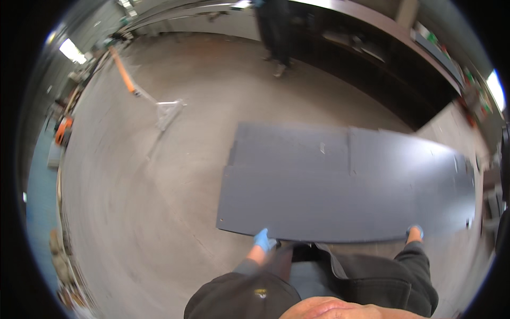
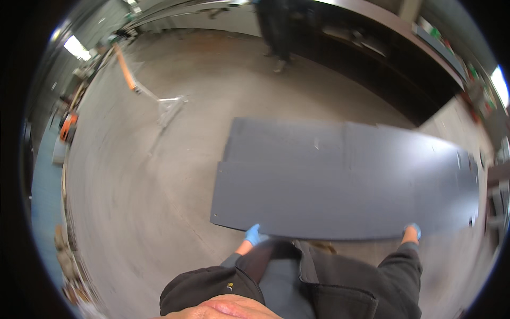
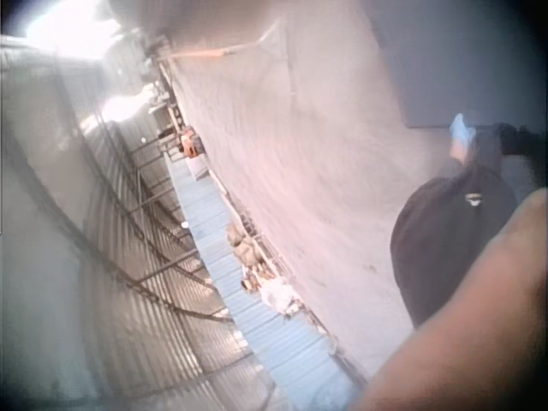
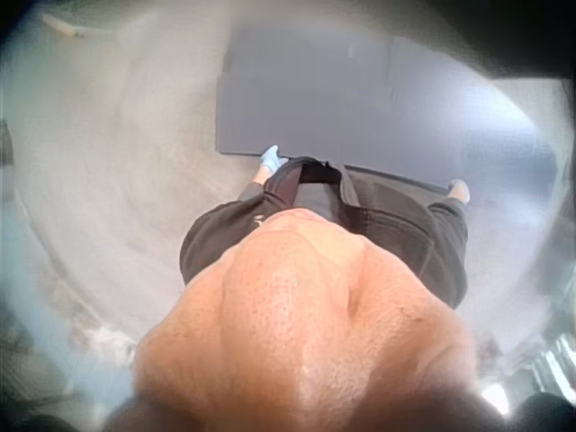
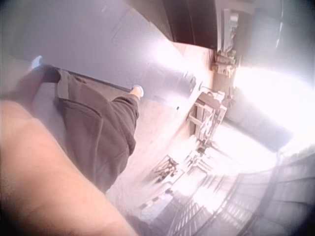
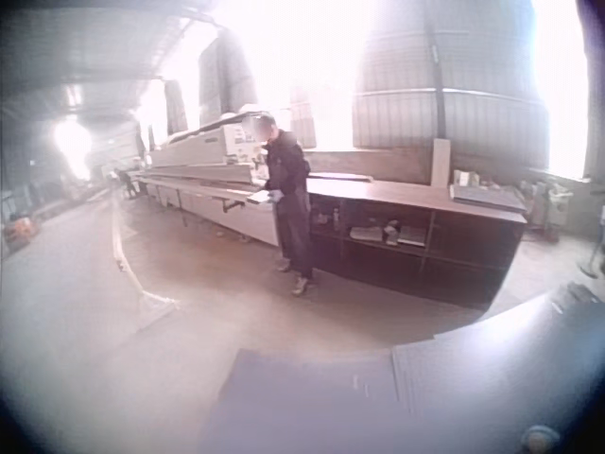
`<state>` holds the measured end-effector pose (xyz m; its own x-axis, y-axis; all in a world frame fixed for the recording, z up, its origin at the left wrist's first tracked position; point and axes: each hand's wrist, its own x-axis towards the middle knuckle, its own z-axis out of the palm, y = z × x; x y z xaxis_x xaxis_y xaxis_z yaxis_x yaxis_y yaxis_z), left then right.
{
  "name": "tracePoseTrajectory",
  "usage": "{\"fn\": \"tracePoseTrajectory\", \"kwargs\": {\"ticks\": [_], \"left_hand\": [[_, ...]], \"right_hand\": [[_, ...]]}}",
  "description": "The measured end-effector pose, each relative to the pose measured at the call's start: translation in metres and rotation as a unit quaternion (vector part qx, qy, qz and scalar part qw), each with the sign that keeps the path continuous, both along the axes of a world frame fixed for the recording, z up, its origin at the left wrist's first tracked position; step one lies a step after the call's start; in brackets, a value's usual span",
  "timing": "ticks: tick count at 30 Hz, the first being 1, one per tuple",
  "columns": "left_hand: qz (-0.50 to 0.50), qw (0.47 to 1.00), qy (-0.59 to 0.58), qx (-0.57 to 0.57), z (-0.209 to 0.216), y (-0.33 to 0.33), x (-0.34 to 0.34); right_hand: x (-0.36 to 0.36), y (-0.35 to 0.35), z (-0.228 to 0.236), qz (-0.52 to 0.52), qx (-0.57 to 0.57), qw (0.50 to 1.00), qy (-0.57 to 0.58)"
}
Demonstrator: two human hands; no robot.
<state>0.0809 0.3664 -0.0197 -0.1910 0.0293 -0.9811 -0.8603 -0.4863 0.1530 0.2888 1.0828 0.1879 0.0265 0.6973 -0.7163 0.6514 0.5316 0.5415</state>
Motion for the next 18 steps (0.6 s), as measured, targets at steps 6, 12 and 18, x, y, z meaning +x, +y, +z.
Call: {"fn": "tracePoseTrajectory", "kwargs": {"ticks": [6, 12, 18], "left_hand": [[-0.130, 0.991, 0.013, -0.023, 0.060, 0.056, 0.010], [-0.399, 0.916, 0.036, -0.018, 0.068, 0.181, 0.038], [-0.594, 0.802, 0.061, -0.018, 0.051, 0.273, 0.060]], "right_hand": [[0.088, -0.058, 0.017, -0.089, -0.090, 0.968, 0.214], [0.089, -0.054, 0.032, -0.283, -0.268, 0.892, 0.227], [0.168, 0.132, 0.069, -0.341, 0.043, 0.863, 0.370]]}}
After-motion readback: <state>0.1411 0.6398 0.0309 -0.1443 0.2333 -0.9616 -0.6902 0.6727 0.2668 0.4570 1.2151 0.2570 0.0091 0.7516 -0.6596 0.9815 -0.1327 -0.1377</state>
